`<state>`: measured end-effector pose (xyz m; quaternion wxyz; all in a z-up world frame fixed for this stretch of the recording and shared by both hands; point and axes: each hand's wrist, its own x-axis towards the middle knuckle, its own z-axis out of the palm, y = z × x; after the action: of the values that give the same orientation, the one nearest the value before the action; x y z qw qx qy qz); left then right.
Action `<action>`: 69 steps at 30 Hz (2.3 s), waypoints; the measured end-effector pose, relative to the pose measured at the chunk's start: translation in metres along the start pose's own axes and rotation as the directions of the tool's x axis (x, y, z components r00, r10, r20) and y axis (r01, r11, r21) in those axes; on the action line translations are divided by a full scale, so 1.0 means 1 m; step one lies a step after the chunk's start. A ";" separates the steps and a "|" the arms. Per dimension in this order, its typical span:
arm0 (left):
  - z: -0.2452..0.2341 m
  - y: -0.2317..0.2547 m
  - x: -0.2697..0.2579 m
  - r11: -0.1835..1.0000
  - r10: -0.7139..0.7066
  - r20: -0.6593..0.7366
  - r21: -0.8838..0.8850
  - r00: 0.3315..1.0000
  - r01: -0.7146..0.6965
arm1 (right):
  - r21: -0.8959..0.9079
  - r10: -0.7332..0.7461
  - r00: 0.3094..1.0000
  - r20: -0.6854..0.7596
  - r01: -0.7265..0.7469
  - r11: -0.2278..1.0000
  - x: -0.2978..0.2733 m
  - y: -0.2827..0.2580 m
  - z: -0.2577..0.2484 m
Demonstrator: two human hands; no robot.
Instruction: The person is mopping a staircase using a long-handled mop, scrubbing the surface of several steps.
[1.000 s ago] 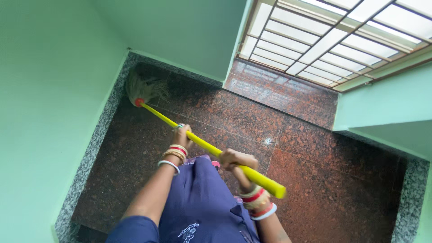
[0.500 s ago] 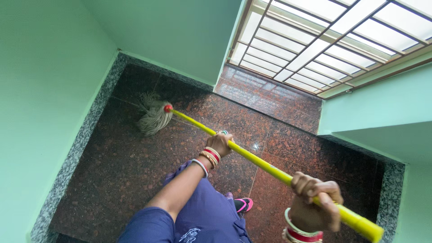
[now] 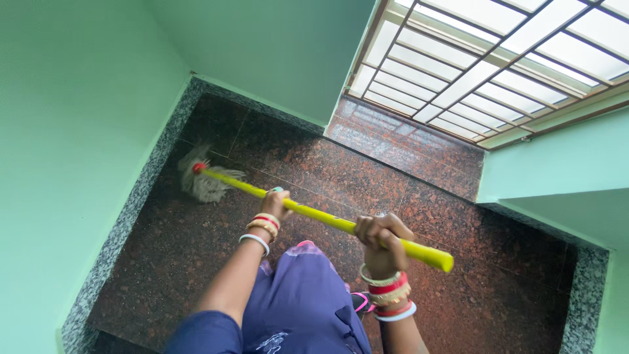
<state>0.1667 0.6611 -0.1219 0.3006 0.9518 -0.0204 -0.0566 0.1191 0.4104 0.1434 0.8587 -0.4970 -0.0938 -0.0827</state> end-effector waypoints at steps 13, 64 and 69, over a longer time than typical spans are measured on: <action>-0.044 -0.081 -0.124 0.890 -0.452 -0.291 -0.095 0.843 0.445 | -0.218 0.339 0.855 0.394 -0.271 0.937 -0.016 0.046 0.065; 0.220 0.572 -0.204 0.594 0.781 0.620 -0.774 0.072 0.222 | -0.942 -0.473 0.815 -0.335 -0.278 0.190 -0.204 -0.245 -0.238; 0.235 0.582 -0.213 0.592 0.764 0.644 -0.680 -0.034 0.433 | -0.950 -0.606 0.732 -0.311 -0.236 0.203 -0.218 -0.269 -0.185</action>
<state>-0.0752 0.0665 0.0422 0.5645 0.3522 -0.3421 -0.6636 -0.1405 0.1283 0.2254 0.3125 -0.8354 0.2126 -0.3990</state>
